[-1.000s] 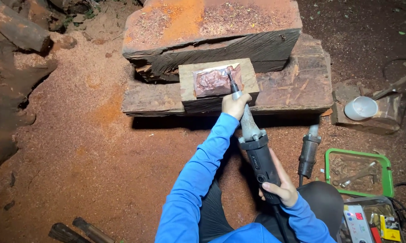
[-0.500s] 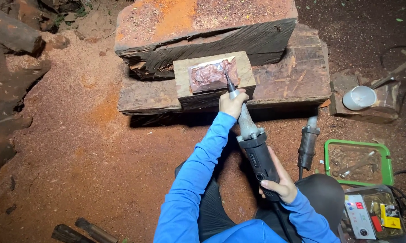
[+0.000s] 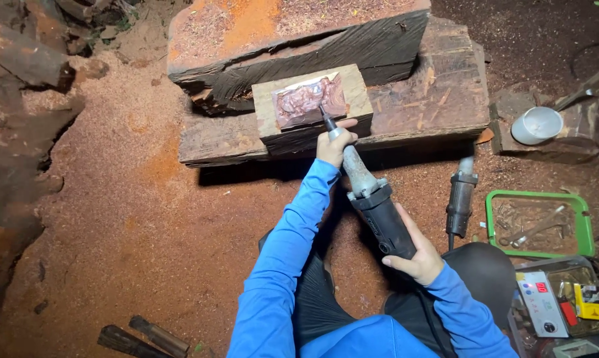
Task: Using a handheld rotary tool to carve a detailed relief pattern into a small block of wood.
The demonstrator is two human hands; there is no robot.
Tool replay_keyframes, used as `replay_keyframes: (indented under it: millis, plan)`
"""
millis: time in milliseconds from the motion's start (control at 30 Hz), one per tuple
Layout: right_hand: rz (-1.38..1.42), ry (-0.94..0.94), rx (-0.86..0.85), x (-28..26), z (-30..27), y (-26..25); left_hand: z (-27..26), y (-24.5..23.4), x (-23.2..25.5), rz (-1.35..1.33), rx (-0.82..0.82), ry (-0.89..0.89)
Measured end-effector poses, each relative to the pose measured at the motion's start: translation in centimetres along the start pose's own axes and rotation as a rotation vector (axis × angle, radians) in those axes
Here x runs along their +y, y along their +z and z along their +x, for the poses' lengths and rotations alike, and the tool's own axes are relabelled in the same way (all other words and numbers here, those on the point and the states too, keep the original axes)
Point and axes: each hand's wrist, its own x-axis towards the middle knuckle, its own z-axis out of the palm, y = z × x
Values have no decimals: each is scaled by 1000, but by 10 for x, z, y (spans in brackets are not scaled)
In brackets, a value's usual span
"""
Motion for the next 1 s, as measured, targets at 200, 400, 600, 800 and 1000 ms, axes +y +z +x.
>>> replay_keyframes:
  millis: [200, 400, 600, 800, 1000]
  plan:
    - [-143, 68, -20, -11, 2, -7, -12, 1, 24, -91, 8, 9]
    - [-256, 181, -27, -17, 7, -12, -1, -3, -11, -56, 157, -86]
    - [-405, 308, -35, -41, 14, -12, 18, -11, -34, 57, 149, -67]
    - [-448, 383, -63, -44, 20, -13, 15, -14, -32, 1, 115, -16]
    - [-295, 164, -163, -19, 16, -27, 7, -16, -24, -72, 100, -4]
